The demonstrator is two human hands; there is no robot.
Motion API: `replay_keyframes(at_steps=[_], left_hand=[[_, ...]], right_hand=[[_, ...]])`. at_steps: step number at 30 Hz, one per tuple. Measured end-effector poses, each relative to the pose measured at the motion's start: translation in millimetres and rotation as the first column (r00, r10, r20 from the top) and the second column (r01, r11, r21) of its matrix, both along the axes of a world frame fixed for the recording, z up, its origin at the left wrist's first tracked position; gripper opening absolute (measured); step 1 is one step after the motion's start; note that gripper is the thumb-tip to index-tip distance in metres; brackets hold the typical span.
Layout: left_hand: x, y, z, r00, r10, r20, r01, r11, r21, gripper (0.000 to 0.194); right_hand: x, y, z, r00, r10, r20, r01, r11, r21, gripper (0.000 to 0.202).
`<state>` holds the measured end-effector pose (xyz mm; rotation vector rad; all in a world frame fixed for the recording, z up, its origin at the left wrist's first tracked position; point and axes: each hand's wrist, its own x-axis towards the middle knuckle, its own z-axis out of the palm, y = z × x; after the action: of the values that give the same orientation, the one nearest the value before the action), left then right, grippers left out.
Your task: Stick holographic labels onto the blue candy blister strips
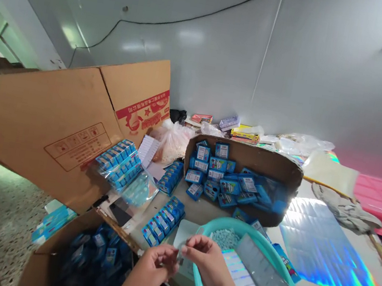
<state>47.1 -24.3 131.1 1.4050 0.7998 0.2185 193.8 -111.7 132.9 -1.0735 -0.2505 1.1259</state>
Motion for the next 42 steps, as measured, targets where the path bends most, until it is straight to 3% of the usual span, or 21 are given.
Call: replay_keyframes(at_steps=[4, 6, 9, 12, 17, 21, 25, 30, 36, 42], left_hand=[[-5, 2, -18.0, 0.995, -0.009, -0.095, 0.010, 1.000, 0.010, 0.023], [-7, 3, -19.0, 0.986, -0.038, -0.163, 0.056, 0.993, 0.107, 0.023], [-7, 5, -11.5, 0.980, -0.049, -0.192, 0.108, 0.944, 0.313, 0.028], [-4, 8, -0.2, 0.983, -0.112, -0.147, 0.162, 0.906, 0.391, 0.029], [1, 9, 9.3, 0.979, -0.112, -0.170, 0.177, 0.881, 0.439, 0.026], [7, 9, -8.1, 0.983, -0.116, -0.141, 0.161, 0.918, 0.362, 0.032], [10, 10, -34.5, 0.998, 0.026, -0.062, -0.009, 0.966, 0.259, 0.067], [5, 6, -46.1, 0.989, -0.013, -0.147, 0.066, 0.928, 0.367, 0.033], [8, 1, -63.6, 0.982, -0.065, -0.176, 0.099, 0.976, 0.193, 0.030], [18, 16, -57.1, 0.943, -0.168, -0.286, 0.269, 0.891, 0.366, 0.020]], right_hand=[[1, -1, -7.4, 0.998, 0.010, -0.065, -0.013, 0.999, -0.034, 0.039], [2, -1, -12.6, 0.999, 0.032, -0.020, -0.033, 0.997, -0.064, 0.040], [1, -1, -25.6, 0.992, 0.119, 0.035, -0.114, 0.984, -0.134, 0.048], [-1, -2, -40.6, 0.974, 0.221, 0.043, -0.210, 0.961, -0.180, 0.056], [0, -3, -47.1, 0.931, 0.130, 0.342, -0.098, 0.989, -0.110, 0.044], [4, -8, -40.5, 0.889, 0.062, 0.453, -0.028, 0.996, -0.082, 0.036], [4, -14, -42.5, 0.875, 0.038, 0.483, -0.016, 0.999, -0.050, 0.038], [4, -15, -54.3, 0.898, -0.016, 0.439, 0.041, 0.998, -0.047, 0.040], [-2, -14, -69.0, 0.856, -0.018, 0.517, 0.080, 0.992, -0.098, 0.040], [-1, -9, -87.2, 0.880, -0.167, 0.445, 0.213, 0.975, -0.055, 0.044]])
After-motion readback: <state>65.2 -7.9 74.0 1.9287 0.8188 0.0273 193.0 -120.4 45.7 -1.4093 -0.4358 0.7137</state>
